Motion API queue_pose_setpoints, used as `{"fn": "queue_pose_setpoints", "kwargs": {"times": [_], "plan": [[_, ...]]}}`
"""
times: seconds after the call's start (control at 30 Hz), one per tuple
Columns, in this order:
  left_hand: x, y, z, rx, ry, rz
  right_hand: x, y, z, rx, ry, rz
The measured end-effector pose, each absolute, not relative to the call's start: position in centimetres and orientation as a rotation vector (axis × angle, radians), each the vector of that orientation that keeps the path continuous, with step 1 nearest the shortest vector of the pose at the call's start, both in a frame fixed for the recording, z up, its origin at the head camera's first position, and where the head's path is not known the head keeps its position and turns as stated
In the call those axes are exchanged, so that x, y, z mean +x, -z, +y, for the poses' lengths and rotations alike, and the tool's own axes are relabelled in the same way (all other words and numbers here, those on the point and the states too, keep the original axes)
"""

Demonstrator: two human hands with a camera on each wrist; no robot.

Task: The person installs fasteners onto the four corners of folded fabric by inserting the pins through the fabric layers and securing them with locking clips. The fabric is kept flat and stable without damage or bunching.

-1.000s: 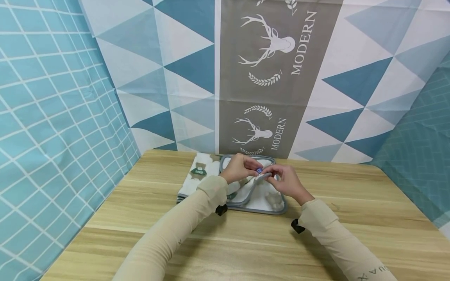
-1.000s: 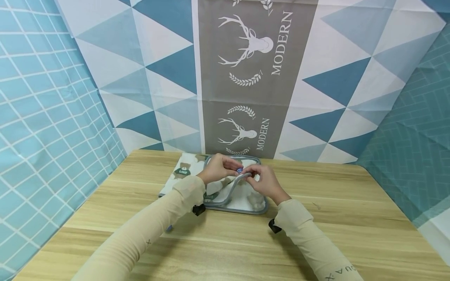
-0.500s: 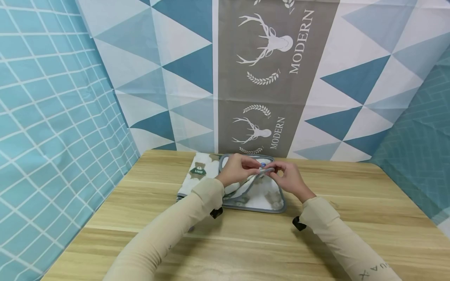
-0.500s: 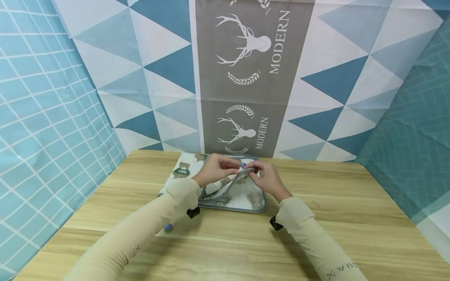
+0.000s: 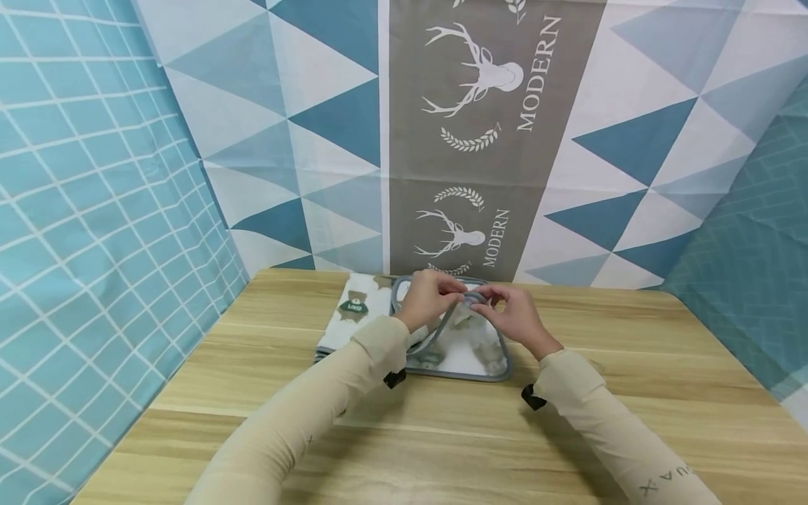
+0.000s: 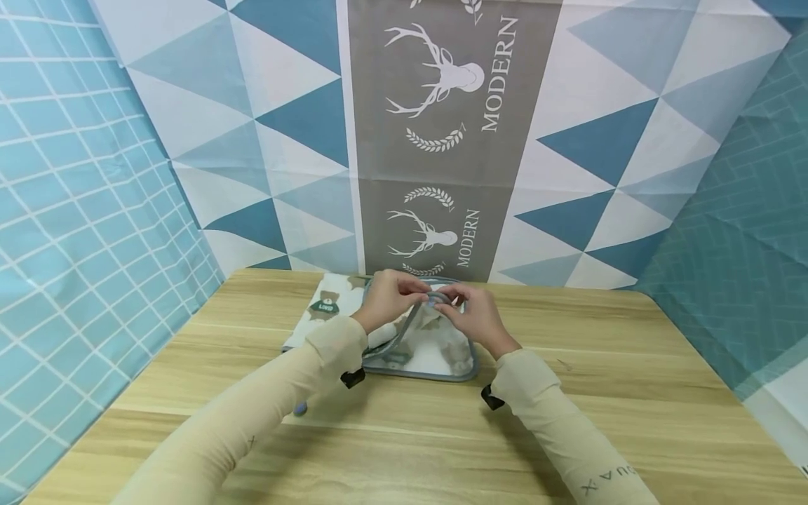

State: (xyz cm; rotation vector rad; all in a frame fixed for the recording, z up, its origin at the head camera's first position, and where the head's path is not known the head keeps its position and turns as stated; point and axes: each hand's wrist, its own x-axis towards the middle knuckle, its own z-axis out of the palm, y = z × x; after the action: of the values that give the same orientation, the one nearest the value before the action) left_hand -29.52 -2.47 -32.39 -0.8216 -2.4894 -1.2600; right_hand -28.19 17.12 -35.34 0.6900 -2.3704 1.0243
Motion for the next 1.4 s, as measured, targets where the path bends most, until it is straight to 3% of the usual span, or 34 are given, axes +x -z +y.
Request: {"fn": "queue_pose_setpoints", "kwargs": {"times": [0.33, 0.57, 0.67, 0.9, 1.07, 1.23, 1.4], "plan": [[-33.8, 31.7, -6.2, -0.241, 1.884, -2.423, -28.2, 34.5, 19.1, 0.572, -1.085, -2.536], [-35.9, 34.7, -10.0, 0.386, 2.115, -2.388, -28.0, 34.6, 20.4, 0.602, -1.139, -2.555], [-36.1, 35.7, -11.2, 0.485, 2.241, -2.429, -27.9, 34.7, 20.7, 0.61, -1.16, -2.554], [-36.6, 34.7, -11.6, 0.334, 2.431, -2.458, -28.1, 34.7, 21.1, 0.62, -1.168, -2.547], [-35.5, 33.5, -9.5, 0.185, 2.206, -2.62, -27.9, 34.6, 21.3, 0.637, -1.157, -2.559], [-32.8, 32.0, -5.2, -0.301, 1.4, -2.971, -27.8, 34.5, 21.6, 0.643, -1.136, -2.57], [-30.8, 31.9, -1.6, -1.01, 0.954, -2.91, -27.8, 34.4, 22.3, 0.654, -1.089, -2.567]]}}
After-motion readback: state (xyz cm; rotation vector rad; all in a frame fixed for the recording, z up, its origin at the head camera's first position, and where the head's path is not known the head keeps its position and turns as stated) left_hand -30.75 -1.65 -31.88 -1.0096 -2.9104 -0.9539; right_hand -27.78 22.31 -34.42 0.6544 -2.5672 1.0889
